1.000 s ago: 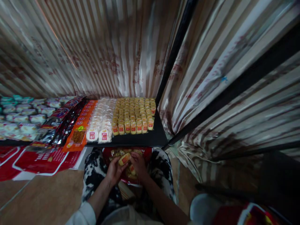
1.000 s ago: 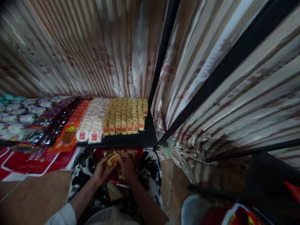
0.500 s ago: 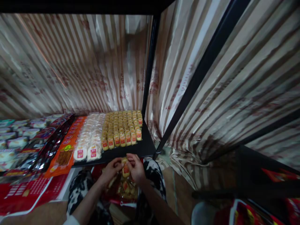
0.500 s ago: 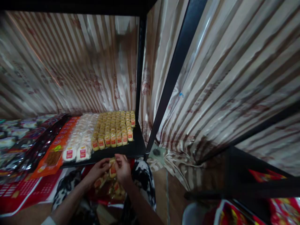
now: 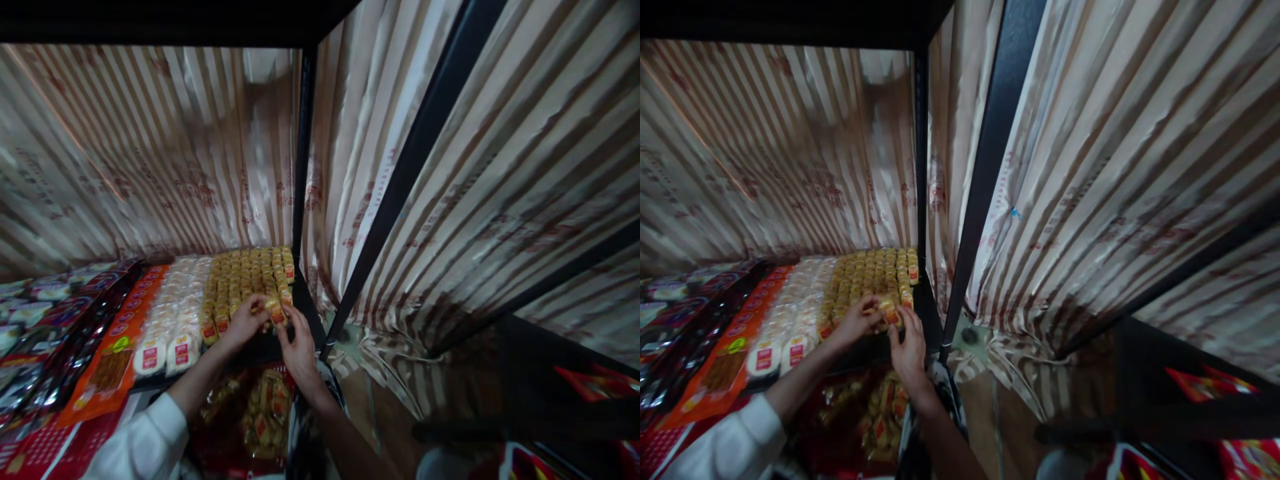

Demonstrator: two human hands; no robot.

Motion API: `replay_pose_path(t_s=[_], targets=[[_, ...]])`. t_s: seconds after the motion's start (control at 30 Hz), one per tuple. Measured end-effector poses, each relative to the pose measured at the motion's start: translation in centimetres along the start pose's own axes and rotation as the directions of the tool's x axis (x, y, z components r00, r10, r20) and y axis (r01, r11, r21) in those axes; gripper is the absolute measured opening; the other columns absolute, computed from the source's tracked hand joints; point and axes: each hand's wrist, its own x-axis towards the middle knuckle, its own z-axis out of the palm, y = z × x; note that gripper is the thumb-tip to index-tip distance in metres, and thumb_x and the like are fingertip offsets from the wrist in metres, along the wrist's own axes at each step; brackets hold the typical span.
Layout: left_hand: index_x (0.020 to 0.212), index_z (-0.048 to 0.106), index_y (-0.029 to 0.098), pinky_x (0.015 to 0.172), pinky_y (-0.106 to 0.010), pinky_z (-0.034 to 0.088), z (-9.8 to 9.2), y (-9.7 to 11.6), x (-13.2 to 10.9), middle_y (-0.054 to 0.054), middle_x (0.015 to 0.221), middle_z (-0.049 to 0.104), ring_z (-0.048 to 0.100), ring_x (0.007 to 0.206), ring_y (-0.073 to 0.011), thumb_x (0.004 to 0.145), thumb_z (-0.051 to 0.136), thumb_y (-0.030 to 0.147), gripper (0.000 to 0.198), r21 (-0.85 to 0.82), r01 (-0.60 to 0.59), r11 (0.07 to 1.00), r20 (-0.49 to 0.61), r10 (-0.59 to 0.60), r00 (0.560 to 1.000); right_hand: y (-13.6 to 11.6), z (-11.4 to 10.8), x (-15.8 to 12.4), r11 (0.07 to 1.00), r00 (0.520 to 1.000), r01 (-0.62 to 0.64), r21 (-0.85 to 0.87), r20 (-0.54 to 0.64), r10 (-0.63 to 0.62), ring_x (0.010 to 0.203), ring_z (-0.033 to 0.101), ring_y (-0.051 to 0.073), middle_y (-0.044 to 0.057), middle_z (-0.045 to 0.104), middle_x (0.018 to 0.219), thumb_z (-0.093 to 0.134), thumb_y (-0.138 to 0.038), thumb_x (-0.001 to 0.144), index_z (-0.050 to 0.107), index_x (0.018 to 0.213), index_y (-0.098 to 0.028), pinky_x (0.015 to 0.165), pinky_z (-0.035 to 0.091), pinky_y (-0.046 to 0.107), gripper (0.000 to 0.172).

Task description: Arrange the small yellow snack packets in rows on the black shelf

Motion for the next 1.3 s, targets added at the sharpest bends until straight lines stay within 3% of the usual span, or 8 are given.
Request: replay_pose_path(t_s=[0.13, 0.33, 0.5, 0.7, 0.87, 1.13, 1.23, 1.3], targets=[[0.091, 0.052, 0.017, 0.046, -0.015, 0.045, 1.0, 1.8, 4.3, 0.001, 0.081, 0.055, 0.054, 0.061, -0.0071, 0.067, 0.063, 0.021, 0.027, 0.056, -0.095, 0.994, -0.046, 0.098, 0.994, 0.5, -0.4, 1.4, 0.994, 0.996, 0.043, -0.1, -0.076, -0.051, 0.121, 0.042, 0.022, 0.01, 0.048, 0.129, 0.044, -0.024, 0.083, 0.05, 0.12, -0.019, 0.102, 0.034, 0.042, 0.038], [0.1, 0.052, 0.017, 0.053, -0.02, 0.048, 3.3, 3.6, 10.7, -0.003, 0.093, 0.059, 0.056, 0.065, -0.0083, 0.073, 0.055, 0.014, 0.028, 0.25, -0.133, 0.959, -0.105, 0.163, 0.981, 2.1, 0.0, 4.9, 0.998, 0.994, -0.046, -0.042, -0.106, 0.041, 0.124, 0.04, 0.02, 0.012, 0.044, 0.134, 0.035, -0.029, 0.087, 0.046, 0.124, -0.016, 0.103, 0.035, 0.041, 0.041], [0.099, 0.056, 0.018, 0.074, -0.025, 0.047, 5.0, 2.9, 14.3, -0.001, 0.088, 0.064, 0.059, 0.078, -0.0115, 0.073, 0.055, 0.013, 0.026, 0.578, -0.209, 0.789, -0.034, 0.279, 0.96, 3.9, 0.5, 7.8, 0.993, 0.986, -0.115, -0.022, -0.128, 0.111, 0.125, 0.039, 0.02, 0.012, 0.046, 0.132, 0.031, -0.033, 0.088, 0.046, 0.125, -0.013, 0.105, 0.029, 0.041, 0.045], [0.099, 0.057, 0.02, 0.084, -0.027, 0.042, 5.4, 1.6, 15.5, -0.003, 0.096, 0.063, 0.055, 0.096, -0.017, 0.077, 0.052, 0.02, 0.023, 0.82, -0.181, 0.543, 0.033, 0.271, 0.962, 6.6, 1.5, 8.6, 0.969, 0.964, -0.247, 0.025, -0.099, 0.248, 0.121, 0.044, 0.02, 0.011, 0.051, 0.129, 0.03, -0.037, 0.088, 0.05, 0.123, -0.015, 0.105, 0.029, 0.039, 0.046], [0.092, 0.061, 0.016, 0.098, -0.032, 0.033, 5.4, 1.1, 16.0, -0.01, 0.105, 0.059, 0.044, 0.113, -0.023, 0.074, 0.055, 0.023, 0.02, 0.878, -0.271, 0.396, 0.139, 0.331, 0.933, 8.9, 2.6, 9.2, 0.936, 0.934, -0.344, 0.069, -0.073, 0.349, 0.119, 0.047, 0.02, 0.011, 0.054, 0.126, 0.031, -0.042, 0.088, 0.052, 0.122, -0.015, 0.104, 0.031, 0.039, 0.049], [0.099, 0.06, 0.014, 0.103, -0.041, 0.025, 6.1, 0.5, 16.2, -0.015, 0.125, 0.048, 0.027, 0.127, -0.0315, 0.07, 0.058, 0.019, 0.029, 0.898, -0.099, 0.428, -0.01, 0.247, 0.969, 11.2, 3.7, 10.4, 0.875, 0.879, -0.476, 0.091, 0.048, 0.474, 0.122, 0.045, 0.023, 0.016, 0.053, 0.126, 0.025, -0.059, 0.085, 0.055, 0.12, -0.009, 0.105, 0.029, 0.039, 0.068], [0.113, 0.053, 0.012, 0.102, -0.041, 0.025, 6.2, 0.5, 16.2, -0.018, 0.124, 0.047, 0.03, 0.125, -0.031, 0.073, 0.053, 0.016, 0.041, 0.903, -0.123, 0.412, 0.002, 0.282, 0.959, 11.7, 3.8, 10.5, 0.894, 0.898, -0.44, 0.089, 0.044, 0.437, 0.12, 0.047, 0.022, 0.014, 0.056, 0.123, 0.022, -0.059, 0.085, 0.056, 0.118, -0.01, 0.104, 0.031, 0.037, 0.069], [0.111, 0.056, 0.014, 0.1, -0.04, 0.028, 6.1, 0.5, 16.2, -0.015, 0.118, 0.051, 0.035, 0.12, -0.0285, 0.075, 0.049, 0.016, 0.037, 0.905, -0.182, 0.385, 0.054, 0.322, 0.945, 12.0, 3.9, 10.4, 0.908, 0.913, -0.406, 0.102, 0.015, 0.407, 0.116, 0.051, 0.021, 0.013, 0.06, 0.118, 0.024, -0.058, 0.086, 0.059, 0.115, -0.012, 0.101, 0.035, 0.037, 0.065]])
